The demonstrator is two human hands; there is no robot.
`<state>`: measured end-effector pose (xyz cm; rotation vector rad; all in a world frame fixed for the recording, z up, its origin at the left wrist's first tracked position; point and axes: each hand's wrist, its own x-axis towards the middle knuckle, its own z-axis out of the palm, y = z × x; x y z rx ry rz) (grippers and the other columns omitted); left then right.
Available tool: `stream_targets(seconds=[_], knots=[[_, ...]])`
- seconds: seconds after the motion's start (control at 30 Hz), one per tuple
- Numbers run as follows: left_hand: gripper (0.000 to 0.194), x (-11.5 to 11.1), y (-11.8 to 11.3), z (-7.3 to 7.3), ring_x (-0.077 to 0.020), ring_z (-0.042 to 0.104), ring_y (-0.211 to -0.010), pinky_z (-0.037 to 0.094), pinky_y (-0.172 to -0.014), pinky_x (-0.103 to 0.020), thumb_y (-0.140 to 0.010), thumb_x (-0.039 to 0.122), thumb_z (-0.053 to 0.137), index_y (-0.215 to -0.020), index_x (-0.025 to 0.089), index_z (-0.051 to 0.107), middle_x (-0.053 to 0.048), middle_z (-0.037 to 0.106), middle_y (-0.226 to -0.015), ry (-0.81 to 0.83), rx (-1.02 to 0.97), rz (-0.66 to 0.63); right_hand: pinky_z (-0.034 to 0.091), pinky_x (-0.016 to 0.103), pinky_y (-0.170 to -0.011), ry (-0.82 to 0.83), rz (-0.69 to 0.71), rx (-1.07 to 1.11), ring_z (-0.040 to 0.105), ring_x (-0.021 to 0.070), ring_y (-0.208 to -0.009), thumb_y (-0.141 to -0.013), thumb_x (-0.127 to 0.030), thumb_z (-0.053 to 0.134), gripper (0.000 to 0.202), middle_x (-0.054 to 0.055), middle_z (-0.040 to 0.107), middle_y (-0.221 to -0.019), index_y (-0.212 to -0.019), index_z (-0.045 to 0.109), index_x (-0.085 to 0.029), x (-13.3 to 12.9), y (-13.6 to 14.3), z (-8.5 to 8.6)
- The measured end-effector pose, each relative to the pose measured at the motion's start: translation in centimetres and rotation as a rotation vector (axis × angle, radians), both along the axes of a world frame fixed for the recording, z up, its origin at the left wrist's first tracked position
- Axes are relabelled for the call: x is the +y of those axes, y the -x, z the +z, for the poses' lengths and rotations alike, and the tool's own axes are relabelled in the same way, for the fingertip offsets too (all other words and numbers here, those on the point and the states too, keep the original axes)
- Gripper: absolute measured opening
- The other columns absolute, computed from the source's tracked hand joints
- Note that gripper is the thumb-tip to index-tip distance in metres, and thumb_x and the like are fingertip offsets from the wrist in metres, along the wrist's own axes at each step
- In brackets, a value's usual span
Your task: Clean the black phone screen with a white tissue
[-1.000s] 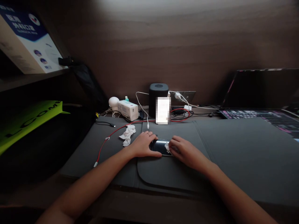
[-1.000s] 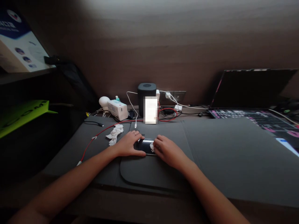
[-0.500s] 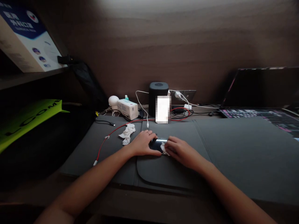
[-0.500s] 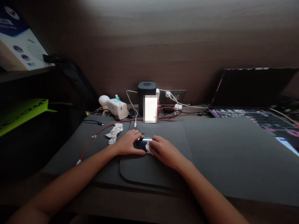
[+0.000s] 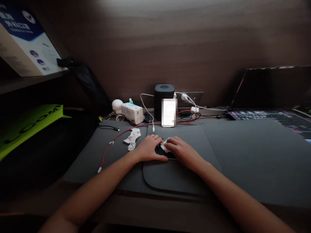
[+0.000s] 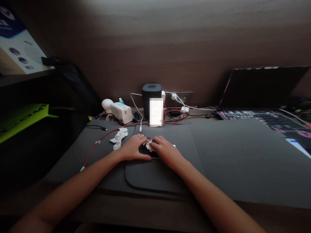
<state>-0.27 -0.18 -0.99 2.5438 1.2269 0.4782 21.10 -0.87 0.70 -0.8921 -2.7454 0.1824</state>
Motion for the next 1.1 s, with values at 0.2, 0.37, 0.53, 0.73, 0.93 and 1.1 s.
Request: stream_targets(seconds=[0.2, 0.37, 0.53, 0.73, 0.93, 1.1], knots=[[0.068, 0.0, 0.1, 0.0, -0.0290, 0.057, -0.103, 0.046, -0.090, -0.040, -0.068, 0.071, 0.072, -0.111, 0.020, 0.061, -0.008, 0.061, -0.107, -0.004, -0.005, -0.005, 0.046, 0.032, -0.074, 0.072, -0.195, 0.015, 0.055, 0.0214, -0.082, -0.100, -0.022, 0.045, 0.022, 0.009, 0.059, -0.092, -0.088, 0.064, -0.019, 0.6, -4.0, 1.0], [0.069, 0.0, 0.2, -0.1, -0.0286, 0.057, -0.103, 0.046, -0.091, -0.040, -0.070, 0.074, 0.069, -0.113, 0.020, 0.061, -0.008, 0.060, -0.108, -0.011, 0.008, -0.004, 0.047, 0.031, -0.071, 0.189, -0.260, 0.004, 0.059, 0.0213, -0.080, -0.096, -0.031, 0.048, 0.018, 0.008, 0.060, -0.092, -0.090, 0.063, -0.021, 1.3, -7.8, 2.0], [0.067, 0.0, 0.2, 0.1, -0.0278, 0.058, -0.102, 0.046, -0.091, -0.039, -0.072, 0.073, 0.068, -0.113, 0.020, 0.061, -0.008, 0.061, -0.107, -0.001, 0.021, -0.008, 0.049, 0.038, -0.082, 0.167, -0.266, 0.000, 0.061, 0.0263, -0.094, -0.094, -0.035, 0.048, 0.023, 0.012, 0.062, -0.103, -0.096, 0.067, -0.021, 1.0, -8.4, 2.7], [0.067, -0.1, 0.2, 0.2, -0.0276, 0.058, -0.100, 0.047, -0.089, -0.040, -0.072, 0.072, 0.068, -0.112, 0.018, 0.061, -0.008, 0.060, -0.105, -0.014, 0.025, -0.007, 0.046, 0.048, -0.099, 0.257, -0.115, -0.032, 0.055, 0.0333, -0.117, -0.086, -0.053, 0.064, 0.058, 0.014, 0.059, -0.131, -0.135, 0.058, -0.023, 0.2, -6.4, 2.3], [0.067, -0.1, 0.2, 0.2, -0.0268, 0.058, -0.100, 0.046, -0.090, -0.039, -0.073, 0.072, 0.067, -0.113, 0.019, 0.060, -0.007, 0.061, -0.105, -0.020, 0.025, -0.011, 0.047, 0.048, -0.101, 0.216, -0.091, -0.081, 0.057, 0.0334, -0.120, -0.090, -0.049, 0.062, 0.051, 0.014, 0.061, -0.135, -0.132, 0.063, -0.020, 0.5, -6.8, 1.8], [0.071, 0.0, 0.2, 0.0, -0.0271, 0.058, -0.100, 0.046, -0.091, -0.040, -0.072, 0.074, 0.068, -0.115, 0.018, 0.060, -0.008, 0.062, -0.106, -0.033, 0.009, -0.015, 0.045, 0.049, -0.107, 0.110, -0.043, -0.146, 0.053, 0.0336, -0.130, -0.094, -0.036, 0.059, 0.045, 0.016, 0.055, -0.143, -0.133, 0.062, -0.016, -0.2, -6.6, 1.8]])
